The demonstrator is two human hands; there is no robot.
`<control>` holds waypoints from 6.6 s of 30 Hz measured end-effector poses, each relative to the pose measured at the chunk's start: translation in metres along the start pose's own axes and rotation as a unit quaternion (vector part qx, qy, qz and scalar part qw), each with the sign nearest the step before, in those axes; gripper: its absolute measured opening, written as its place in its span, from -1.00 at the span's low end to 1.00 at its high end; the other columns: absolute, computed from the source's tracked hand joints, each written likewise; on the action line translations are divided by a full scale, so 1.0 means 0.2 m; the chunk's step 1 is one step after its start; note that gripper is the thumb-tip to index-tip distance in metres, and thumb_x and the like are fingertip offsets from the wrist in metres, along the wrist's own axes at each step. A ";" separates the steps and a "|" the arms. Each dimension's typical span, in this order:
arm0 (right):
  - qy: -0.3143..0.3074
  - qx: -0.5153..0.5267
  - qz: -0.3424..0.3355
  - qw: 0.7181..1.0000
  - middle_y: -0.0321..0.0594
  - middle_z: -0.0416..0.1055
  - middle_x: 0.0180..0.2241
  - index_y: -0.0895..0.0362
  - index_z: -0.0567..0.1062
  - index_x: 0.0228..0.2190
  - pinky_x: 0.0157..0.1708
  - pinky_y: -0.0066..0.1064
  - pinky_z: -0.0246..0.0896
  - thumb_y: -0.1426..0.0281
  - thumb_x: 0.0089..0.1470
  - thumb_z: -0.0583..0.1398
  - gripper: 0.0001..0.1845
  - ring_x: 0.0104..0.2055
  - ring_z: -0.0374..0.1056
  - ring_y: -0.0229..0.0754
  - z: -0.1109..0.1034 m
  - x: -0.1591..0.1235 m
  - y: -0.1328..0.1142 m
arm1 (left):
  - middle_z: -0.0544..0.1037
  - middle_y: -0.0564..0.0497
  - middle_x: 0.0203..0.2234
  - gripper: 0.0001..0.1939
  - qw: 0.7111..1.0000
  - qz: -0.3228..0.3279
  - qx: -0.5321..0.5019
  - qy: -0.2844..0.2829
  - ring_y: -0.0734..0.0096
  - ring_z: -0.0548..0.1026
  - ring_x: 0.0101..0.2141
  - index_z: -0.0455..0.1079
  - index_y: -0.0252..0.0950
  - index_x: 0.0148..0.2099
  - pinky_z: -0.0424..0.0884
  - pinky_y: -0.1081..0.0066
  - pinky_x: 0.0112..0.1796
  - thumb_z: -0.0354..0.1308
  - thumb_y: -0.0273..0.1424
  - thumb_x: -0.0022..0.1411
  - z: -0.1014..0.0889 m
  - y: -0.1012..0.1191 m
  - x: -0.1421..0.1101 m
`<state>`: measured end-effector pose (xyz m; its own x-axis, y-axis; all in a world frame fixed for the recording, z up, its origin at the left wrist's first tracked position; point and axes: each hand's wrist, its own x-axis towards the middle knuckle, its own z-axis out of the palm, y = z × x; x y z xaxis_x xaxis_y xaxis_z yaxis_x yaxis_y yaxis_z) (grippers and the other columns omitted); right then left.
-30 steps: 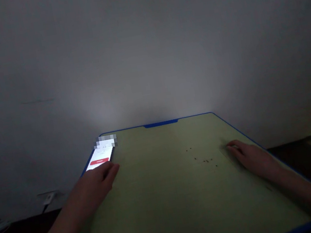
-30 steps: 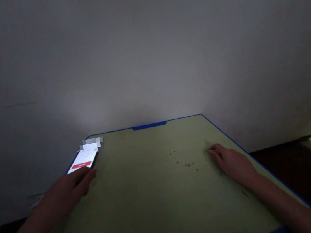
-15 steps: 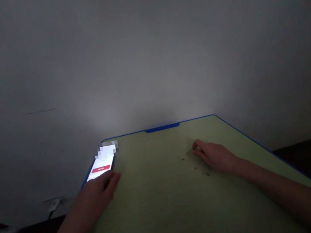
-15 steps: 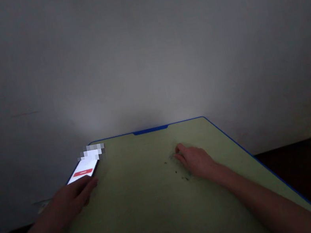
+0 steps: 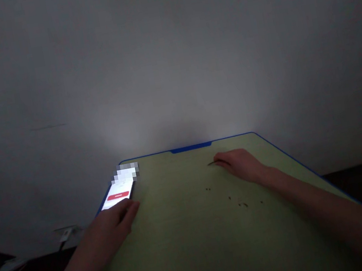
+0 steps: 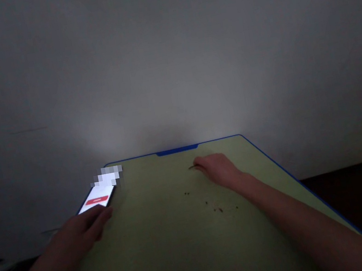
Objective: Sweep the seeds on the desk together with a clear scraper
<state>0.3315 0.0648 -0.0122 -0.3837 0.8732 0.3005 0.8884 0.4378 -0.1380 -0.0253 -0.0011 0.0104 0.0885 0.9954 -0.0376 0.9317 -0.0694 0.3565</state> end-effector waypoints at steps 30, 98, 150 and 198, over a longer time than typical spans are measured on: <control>-0.051 0.213 0.210 0.953 -0.26 0.44 -0.52 0.19 0.49 -0.21 -0.52 -0.40 0.22 0.34 0.00 0.13 -0.69 -0.52 0.33 -0.22 -0.09 -0.58 0.29 | 0.45 0.07 -0.56 -0.53 1.000 0.001 -0.014 -0.023 0.30 0.41 -0.45 0.34 -0.24 -0.34 0.24 0.39 -0.38 -0.20 0.00 0.18 0.02 0.00 0.02; 0.014 0.173 0.234 0.957 -0.17 0.55 -0.20 0.01 0.58 -0.21 -0.21 -0.13 0.43 0.15 0.10 0.02 -0.59 -0.19 0.49 0.03 0.06 -0.84 -0.49 | 0.49 0.02 -0.52 -0.54 0.999 0.031 0.007 -0.005 0.34 0.43 -0.48 0.38 -0.25 -0.29 0.24 0.41 -0.45 -0.18 -0.03 0.21 0.00 0.06 -0.03; 0.044 0.193 0.299 0.934 -0.16 0.55 -0.18 0.08 0.57 -0.21 -0.16 -0.17 0.38 0.18 0.11 0.05 -0.61 -0.17 0.47 -0.02 -0.07 -0.74 -0.30 | 0.49 0.06 -0.51 -0.53 0.999 0.014 0.004 -0.048 0.33 0.40 -0.44 0.37 -0.22 -0.32 0.23 0.38 -0.39 -0.19 0.01 0.20 0.02 -0.01 -0.01; 0.039 0.185 0.239 0.952 -0.19 0.57 -0.23 0.04 0.59 -0.25 -0.27 -0.24 0.42 0.21 0.10 0.07 -0.66 -0.24 0.50 -0.03 -0.09 -0.64 -0.38 | 0.56 -0.01 -0.40 -0.55 1.000 0.022 0.006 -0.018 0.28 0.47 -0.40 0.43 -0.22 -0.29 0.29 0.37 -0.37 -0.16 -0.05 0.18 0.00 0.04 -0.03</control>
<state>0.3167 -0.0837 -0.0228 0.0756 0.9793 0.1877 0.8018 0.0522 -0.5953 -0.0192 -0.0085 0.0140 0.1425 0.9882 -0.0559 0.9309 -0.1146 0.3468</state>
